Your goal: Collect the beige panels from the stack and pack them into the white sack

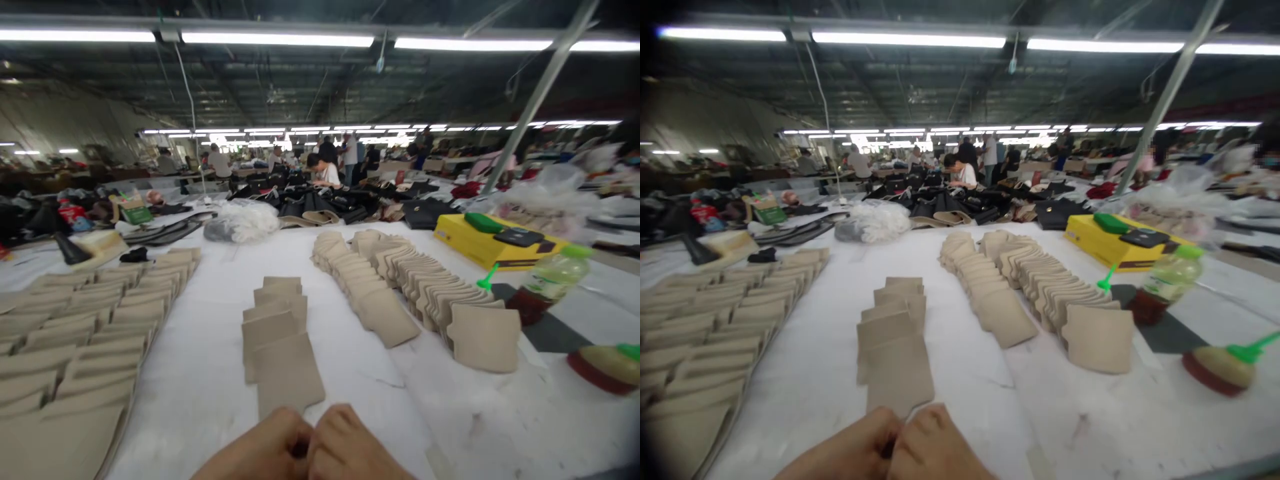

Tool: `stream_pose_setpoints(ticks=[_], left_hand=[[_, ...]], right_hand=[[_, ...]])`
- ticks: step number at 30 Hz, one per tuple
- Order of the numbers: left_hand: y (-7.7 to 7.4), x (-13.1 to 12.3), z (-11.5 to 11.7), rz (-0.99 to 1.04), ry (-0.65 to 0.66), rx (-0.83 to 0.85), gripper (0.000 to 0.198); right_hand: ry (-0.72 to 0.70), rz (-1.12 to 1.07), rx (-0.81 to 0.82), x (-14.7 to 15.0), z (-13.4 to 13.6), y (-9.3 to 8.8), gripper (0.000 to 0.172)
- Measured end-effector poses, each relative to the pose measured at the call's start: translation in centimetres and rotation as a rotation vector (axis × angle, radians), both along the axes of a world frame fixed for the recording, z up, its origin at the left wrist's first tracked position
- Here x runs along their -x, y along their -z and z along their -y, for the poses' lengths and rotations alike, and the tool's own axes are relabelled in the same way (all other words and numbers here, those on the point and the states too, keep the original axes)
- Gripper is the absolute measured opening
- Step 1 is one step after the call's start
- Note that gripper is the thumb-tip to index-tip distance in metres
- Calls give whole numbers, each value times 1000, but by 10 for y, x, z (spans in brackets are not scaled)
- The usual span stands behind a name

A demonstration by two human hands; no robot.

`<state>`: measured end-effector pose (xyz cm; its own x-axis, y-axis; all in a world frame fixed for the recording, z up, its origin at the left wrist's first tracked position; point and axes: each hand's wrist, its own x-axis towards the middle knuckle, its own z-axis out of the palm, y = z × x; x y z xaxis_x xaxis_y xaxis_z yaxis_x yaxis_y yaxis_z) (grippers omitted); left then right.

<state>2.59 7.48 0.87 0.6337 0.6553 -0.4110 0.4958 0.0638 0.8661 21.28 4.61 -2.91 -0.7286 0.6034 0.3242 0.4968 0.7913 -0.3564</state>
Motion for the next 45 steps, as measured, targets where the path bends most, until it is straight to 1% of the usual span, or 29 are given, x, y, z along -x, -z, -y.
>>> stream_pose_setpoints(ticks=[1, 2, 3, 4, 6, 8, 9, 11, 14, 16, 20, 24, 28, 30, 32, 34, 36, 39, 42, 43, 45], left_hand=[[2, -2, 6, 88, 24, 25, 19], [4, -2, 11, 147, 11, 23, 19], [7, 0, 15, 168, -14, 49, 21], [10, 4, 19, 178, -46, 69, 23], [12, 15, 27, 181, -120, 94, 32], [10, 26, 36, 181, -168, 82, 40], [7, 30, 42, 161, -176, 71, 39], [1, 35, 52, 76, -181, 40, 28], [-4, 33, 65, -49, -193, -47, 13], [-3, 29, 69, -79, -189, -103, 8], [0, 25, 69, -99, -170, -128, 15], [3, 25, 68, -57, -154, -116, 21], [5, 24, 68, -3, -167, -60, 18], [6, 24, 68, 12, -162, -43, 15], [5, 22, 68, 20, -146, -50, 18], [3, 20, 68, -1, -128, -86, 25], [2, 16, 68, -61, -108, -157, 23], [5, 10, 70, -131, -80, -264, 18], [11, 5, 72, -132, -69, -307, 19], [13, 4, 73, -130, -66, -311, 19], [14, 3, 74, -129, -50, -316, 18]], right_hand=[[-17, -25, 42, 0, 7, -5, 25], [12, -59, 116, -2, 12, -11, 27], [16, -53, 237, -4, 17, -16, 25], [23, -47, 314, -8, 21, -19, 25], [-2, -38, 392, -14, 26, -20, 23], [-23, -55, 409, -18, 29, -15, 20], [-25, -61, 417, -18, 30, -11, 19], [-18, -57, 445, -18, 31, -4, 16], [-16, -63, 484, -14, 30, 1, 13], [-26, -60, 493, -11, 30, 3, 12], [-16, -12, 472, -9, 30, 6, 14], [-17, 43, 473, -10, 30, 4, 14], [-8, 93, 479, -11, 29, -3, 13], [-15, 88, 481, -10, 28, -5, 13], [-25, 59, 517, -11, 29, -6, 14], [-24, 28, 564, -12, 30, -6, 14], [-15, 13, 577, -12, 31, -4, 14], [-37, 18, 491, -12, 32, 0, 14], [-54, 25, 418, -13, 31, 2, 14], [-52, 17, 424, -14, 31, 2, 14], [-31, -12, 489, -18, 31, 0, 15]])
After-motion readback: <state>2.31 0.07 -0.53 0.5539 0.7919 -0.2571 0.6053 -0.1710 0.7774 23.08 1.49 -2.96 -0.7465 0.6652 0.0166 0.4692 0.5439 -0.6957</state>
